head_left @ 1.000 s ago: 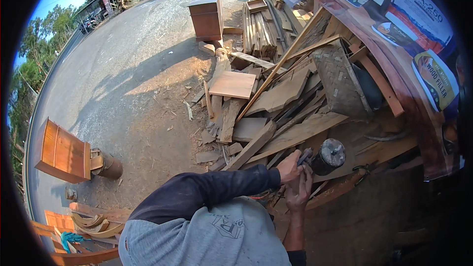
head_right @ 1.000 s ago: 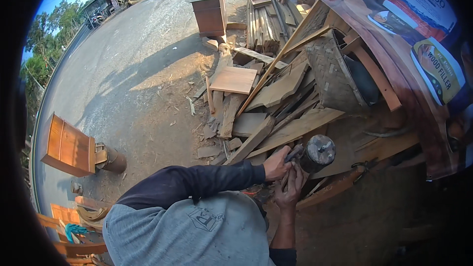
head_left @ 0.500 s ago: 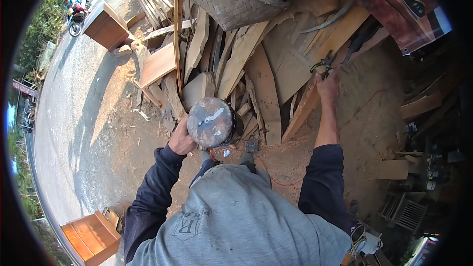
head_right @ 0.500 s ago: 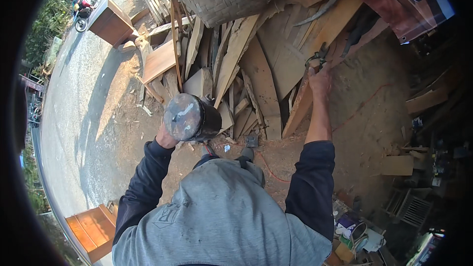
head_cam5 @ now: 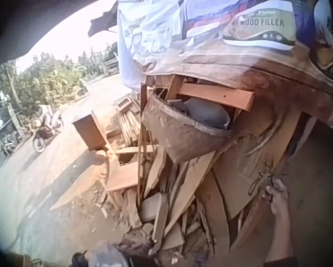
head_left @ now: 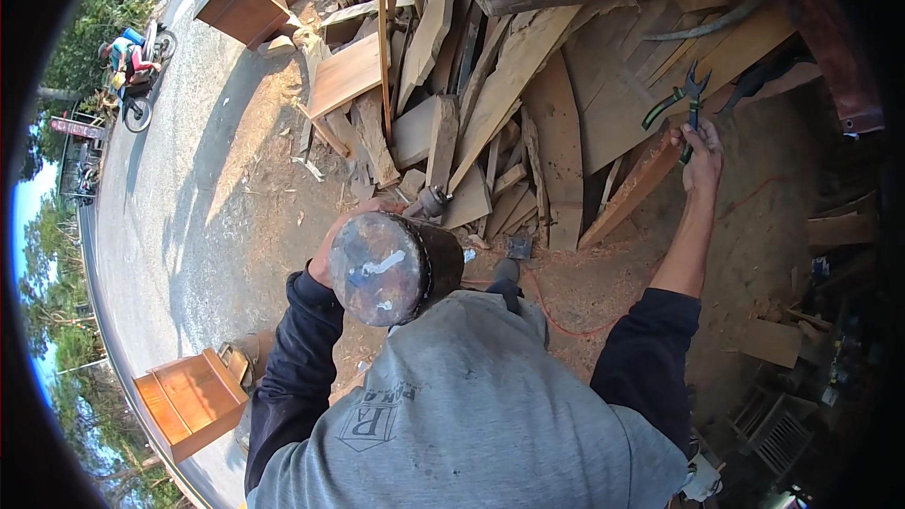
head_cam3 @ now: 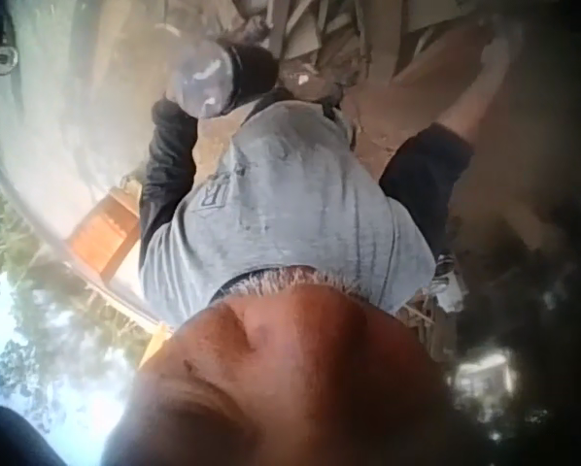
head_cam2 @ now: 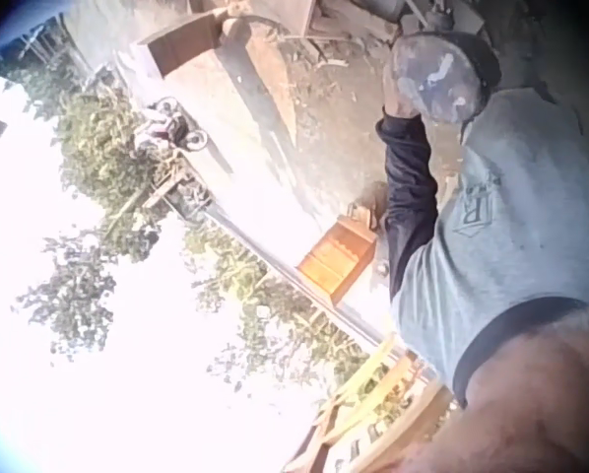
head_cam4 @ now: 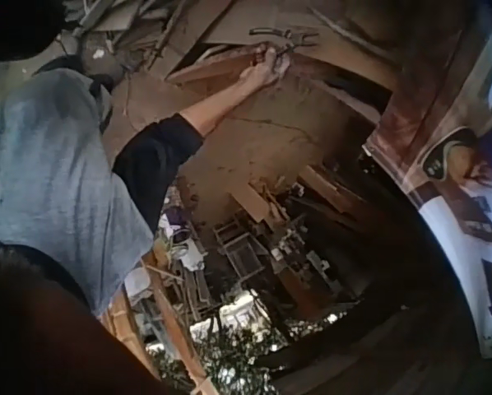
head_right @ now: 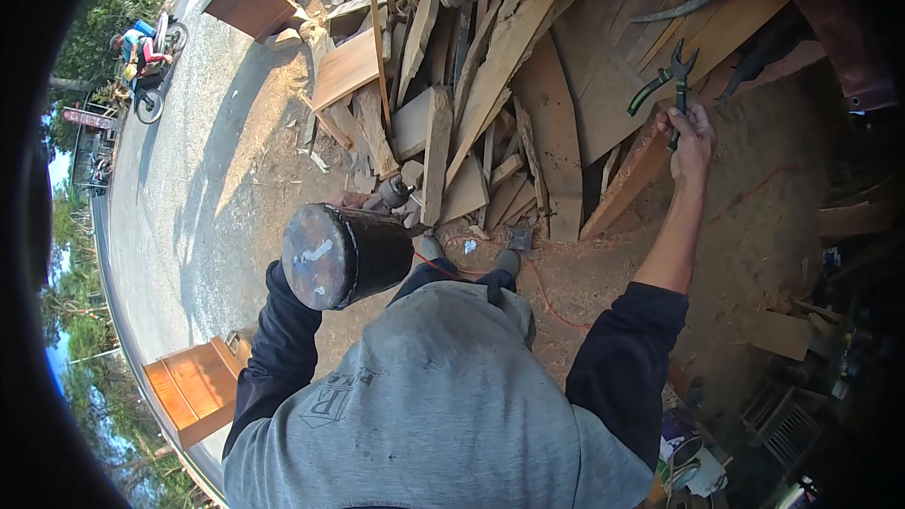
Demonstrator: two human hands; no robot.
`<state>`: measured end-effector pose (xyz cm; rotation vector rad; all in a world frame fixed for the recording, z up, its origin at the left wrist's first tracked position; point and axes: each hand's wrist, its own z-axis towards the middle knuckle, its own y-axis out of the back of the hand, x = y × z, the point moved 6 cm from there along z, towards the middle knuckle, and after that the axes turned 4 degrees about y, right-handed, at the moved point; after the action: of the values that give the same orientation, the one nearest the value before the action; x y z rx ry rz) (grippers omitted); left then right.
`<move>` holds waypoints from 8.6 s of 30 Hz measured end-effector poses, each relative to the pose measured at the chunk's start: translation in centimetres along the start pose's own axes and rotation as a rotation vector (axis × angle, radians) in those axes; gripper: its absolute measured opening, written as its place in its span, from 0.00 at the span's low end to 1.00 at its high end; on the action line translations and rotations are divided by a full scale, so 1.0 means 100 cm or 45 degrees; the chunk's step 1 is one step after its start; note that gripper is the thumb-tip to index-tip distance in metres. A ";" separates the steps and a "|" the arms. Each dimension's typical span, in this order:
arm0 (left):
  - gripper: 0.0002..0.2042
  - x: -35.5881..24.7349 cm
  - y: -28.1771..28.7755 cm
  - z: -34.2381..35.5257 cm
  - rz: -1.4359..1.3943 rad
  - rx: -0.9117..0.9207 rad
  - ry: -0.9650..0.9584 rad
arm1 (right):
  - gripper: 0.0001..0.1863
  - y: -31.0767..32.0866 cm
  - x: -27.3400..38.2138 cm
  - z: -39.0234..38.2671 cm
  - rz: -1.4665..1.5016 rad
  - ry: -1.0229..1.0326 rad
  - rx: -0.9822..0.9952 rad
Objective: The person stains a wooden cabinet and its doors using a spray gun. The person first clears the nozzle of the spray gun, then applies a coat of stain to the top and sides of the cabinet, and finishes by spraying the inner side of an open door.
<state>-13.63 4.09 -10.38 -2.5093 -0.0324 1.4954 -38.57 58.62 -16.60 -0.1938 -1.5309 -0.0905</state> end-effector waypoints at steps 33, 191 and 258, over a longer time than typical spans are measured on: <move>0.22 -0.003 0.010 -0.041 0.455 -0.200 0.110 | 0.23 -0.291 0.003 -0.277 -0.146 0.445 0.976; 0.20 0.146 -0.065 0.047 1.031 -0.225 -0.062 | 0.30 -0.090 -0.047 -0.197 -0.635 0.569 -0.507; 0.20 0.653 0.239 -0.655 -0.900 -2.348 0.974 | 0.31 -1.034 0.052 -0.936 0.514 0.411 2.254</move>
<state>72.66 -22.26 -41.78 -2.9813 -2.7411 -0.2714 35.07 -59.60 -6.96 0.8792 -0.7733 1.4285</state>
